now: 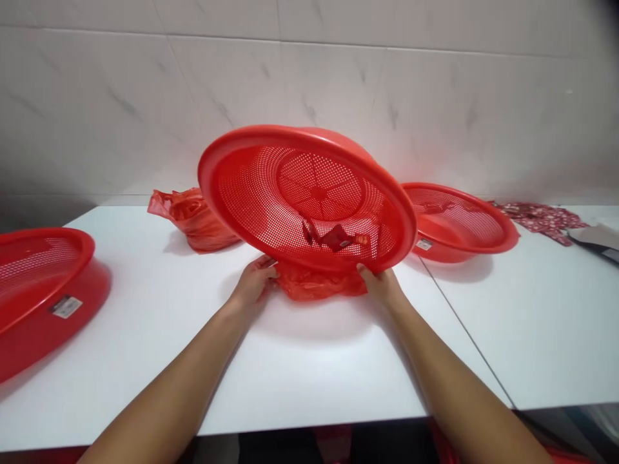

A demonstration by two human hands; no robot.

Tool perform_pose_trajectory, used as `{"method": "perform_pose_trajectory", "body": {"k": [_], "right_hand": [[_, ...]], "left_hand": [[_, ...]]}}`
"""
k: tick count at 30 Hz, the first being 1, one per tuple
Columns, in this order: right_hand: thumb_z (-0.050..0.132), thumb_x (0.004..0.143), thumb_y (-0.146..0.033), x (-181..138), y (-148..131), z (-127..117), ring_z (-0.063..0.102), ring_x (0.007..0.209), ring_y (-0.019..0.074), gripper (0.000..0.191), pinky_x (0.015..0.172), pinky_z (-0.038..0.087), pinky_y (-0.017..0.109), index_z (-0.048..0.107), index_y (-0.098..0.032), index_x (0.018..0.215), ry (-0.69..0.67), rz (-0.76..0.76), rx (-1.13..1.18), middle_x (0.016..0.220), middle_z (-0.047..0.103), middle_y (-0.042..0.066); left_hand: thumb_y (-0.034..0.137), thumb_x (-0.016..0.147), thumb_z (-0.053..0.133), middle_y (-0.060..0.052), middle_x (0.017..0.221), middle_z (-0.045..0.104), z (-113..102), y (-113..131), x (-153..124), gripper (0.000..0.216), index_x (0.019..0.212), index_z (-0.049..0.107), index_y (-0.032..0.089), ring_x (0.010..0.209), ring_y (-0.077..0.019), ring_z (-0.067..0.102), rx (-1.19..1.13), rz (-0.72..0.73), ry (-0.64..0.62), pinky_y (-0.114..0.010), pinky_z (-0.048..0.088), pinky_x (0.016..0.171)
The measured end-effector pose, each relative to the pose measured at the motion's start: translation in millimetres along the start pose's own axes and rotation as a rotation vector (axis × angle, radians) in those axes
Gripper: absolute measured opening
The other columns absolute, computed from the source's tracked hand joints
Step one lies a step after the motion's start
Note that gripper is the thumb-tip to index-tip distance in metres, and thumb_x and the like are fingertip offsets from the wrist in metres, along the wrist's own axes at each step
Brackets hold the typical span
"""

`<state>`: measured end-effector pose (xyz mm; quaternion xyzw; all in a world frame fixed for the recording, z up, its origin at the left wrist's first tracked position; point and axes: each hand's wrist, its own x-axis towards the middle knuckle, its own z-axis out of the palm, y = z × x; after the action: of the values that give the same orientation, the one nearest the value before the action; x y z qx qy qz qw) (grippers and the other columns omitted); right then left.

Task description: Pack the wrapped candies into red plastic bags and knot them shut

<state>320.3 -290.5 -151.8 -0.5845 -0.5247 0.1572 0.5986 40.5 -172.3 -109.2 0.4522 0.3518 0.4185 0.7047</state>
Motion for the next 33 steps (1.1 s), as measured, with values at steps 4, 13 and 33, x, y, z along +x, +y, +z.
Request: {"method": "perform_pose_trajectory", "body": {"k": [4, 13, 33], "right_hand": [[0.065, 0.089, -0.045, 1.0, -1.5, 0.4, 0.074, 0.099, 0.0314, 0.031, 0.085, 0.062, 0.043, 0.076, -0.020, 0.106, 0.008, -0.024, -0.020, 0.103, 0.079, 0.009], [0.063, 0.092, -0.048, -0.4, -5.5, 5.1, 0.075, 0.100, 0.0309, 0.036, 0.086, 0.062, 0.041, 0.079, -0.018, 0.106, 0.075, 0.001, 0.006, 0.104, 0.081, 0.009], [0.043, 0.094, -0.042, 32.4, -22.5, -139.4, 0.074, 0.112, 0.0365, 0.019, 0.098, 0.062, 0.058, 0.058, -0.031, 0.089, 1.403, -0.131, 0.565, 0.120, 0.068, 0.015]], "left_hand": [[0.002, 0.058, 0.069, -0.014, 0.121, 0.079, 2.5, 1.3, -2.4, 0.058, 0.115, 0.076, 0.011, 0.076, -0.0192, 0.073, -0.003, -0.005, -0.012, -0.026, 0.055, 0.060], [0.003, 0.058, 0.077, -0.013, 0.107, 0.081, 5.5, 6.4, -5.4, 0.057, 0.115, 0.073, 0.012, 0.077, -0.0228, 0.076, -0.018, -0.085, -0.018, -0.031, 0.059, 0.064], [0.017, 0.067, 0.081, -0.006, 0.081, 0.076, 9.2, 6.2, -11.9, 0.050, 0.116, 0.072, 0.018, 0.063, -0.0217, 0.070, 0.302, 0.003, 0.078, -0.030, 0.053, 0.056]]}}
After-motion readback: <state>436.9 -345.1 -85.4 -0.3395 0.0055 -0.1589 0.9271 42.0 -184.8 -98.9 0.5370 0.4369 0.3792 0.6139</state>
